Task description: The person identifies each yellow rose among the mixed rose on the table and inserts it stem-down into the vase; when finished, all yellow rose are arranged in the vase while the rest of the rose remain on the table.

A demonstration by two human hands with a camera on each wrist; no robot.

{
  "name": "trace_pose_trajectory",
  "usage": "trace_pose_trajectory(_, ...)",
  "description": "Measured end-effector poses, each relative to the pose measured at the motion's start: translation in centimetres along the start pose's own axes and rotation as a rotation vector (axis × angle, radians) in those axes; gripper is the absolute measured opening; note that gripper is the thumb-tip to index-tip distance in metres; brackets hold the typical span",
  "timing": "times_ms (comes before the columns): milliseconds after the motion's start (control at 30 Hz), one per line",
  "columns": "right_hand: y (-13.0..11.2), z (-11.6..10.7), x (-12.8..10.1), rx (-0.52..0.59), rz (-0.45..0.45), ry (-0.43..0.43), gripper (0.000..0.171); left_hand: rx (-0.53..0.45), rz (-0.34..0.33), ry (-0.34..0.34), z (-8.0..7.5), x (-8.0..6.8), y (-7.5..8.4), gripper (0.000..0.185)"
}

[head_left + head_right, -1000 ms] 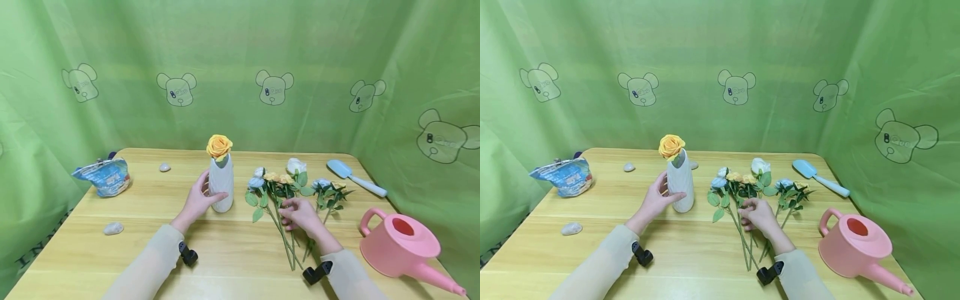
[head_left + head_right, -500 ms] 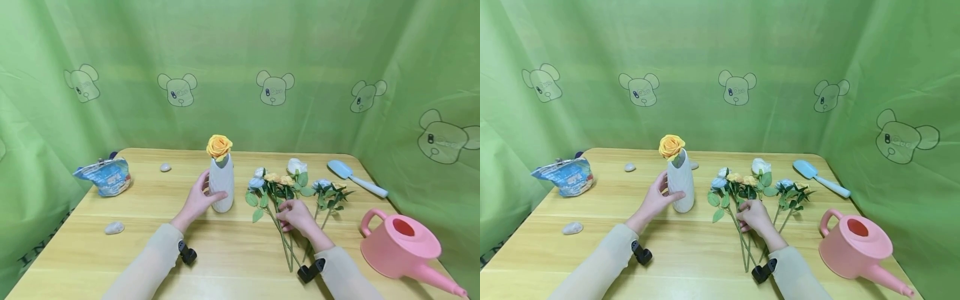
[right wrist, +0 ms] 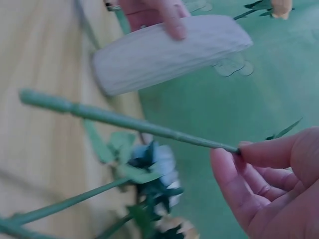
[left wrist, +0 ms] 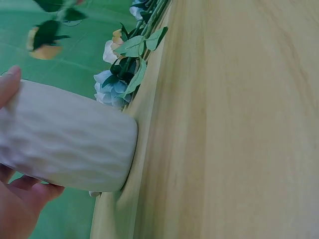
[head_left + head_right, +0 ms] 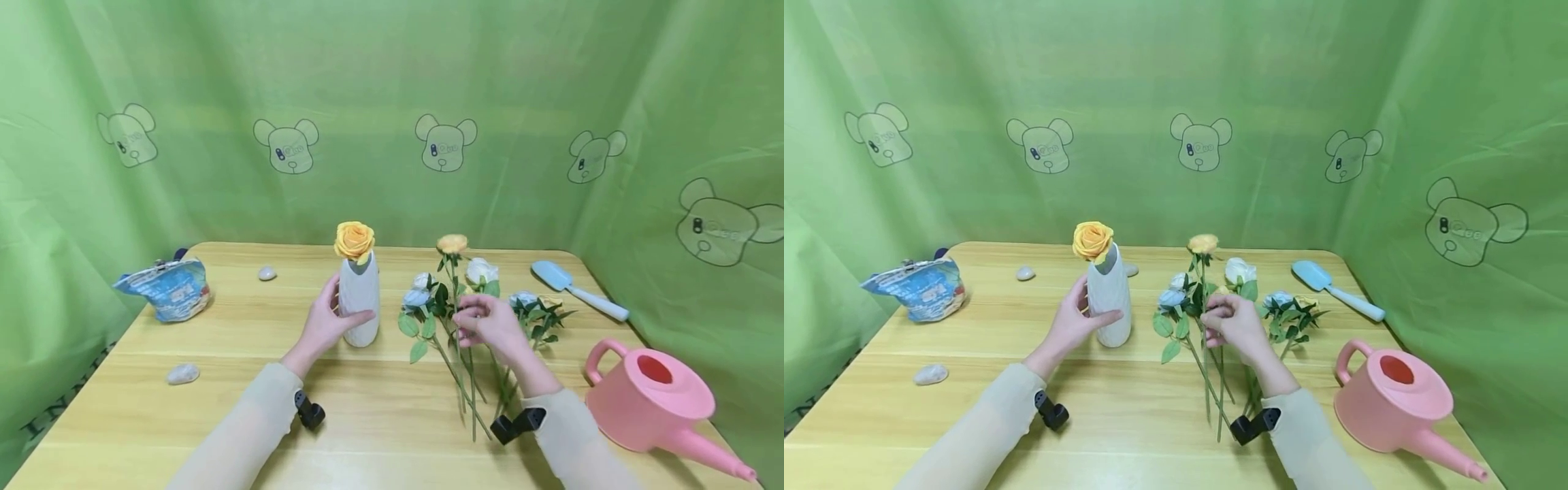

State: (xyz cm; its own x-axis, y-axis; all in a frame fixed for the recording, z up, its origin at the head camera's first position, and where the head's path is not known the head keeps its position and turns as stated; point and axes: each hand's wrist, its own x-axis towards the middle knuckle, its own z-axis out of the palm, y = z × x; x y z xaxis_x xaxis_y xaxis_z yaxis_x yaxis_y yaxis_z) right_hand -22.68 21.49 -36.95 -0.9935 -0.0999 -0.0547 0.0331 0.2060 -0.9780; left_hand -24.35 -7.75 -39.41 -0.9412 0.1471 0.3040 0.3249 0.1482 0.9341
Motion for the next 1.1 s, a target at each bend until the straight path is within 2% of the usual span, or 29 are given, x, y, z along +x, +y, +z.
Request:
trace_pose_trajectory(167,-2.9,0.2,0.9,0.038,-0.118,0.026,0.038,0.010,-0.002,0.000,0.1,0.1,0.4,0.083)
trace_pose_trajectory(333,-6.2,1.0,1.9,0.118,-0.272,0.033,0.035,-0.001,-0.018,0.004,0.0,0.0,0.4,0.083)
trace_pose_trajectory(500,-9.8,2.3,2.8,0.163,-0.396,0.077,0.032,-0.007,-0.010,0.006,0.0,0.0,0.1,0.082)
trace_pose_trajectory(733,-14.3,4.6,4.1,0.253,-0.569,0.123,0.031,-0.009,-0.044,0.002,0.1,-0.1,-0.3,0.084)
trace_pose_trajectory(933,-17.3,6.0,5.0,0.362,-0.648,0.170,0.031,-0.025,-0.042,-0.011,0.1,-0.1,-0.2,0.084)
trace_pose_trajectory(1100,-18.4,7.2,5.9,0.443,-0.677,0.167,0.028,-0.023,-0.049,-0.011,0.0,-0.1,-0.3,0.085)
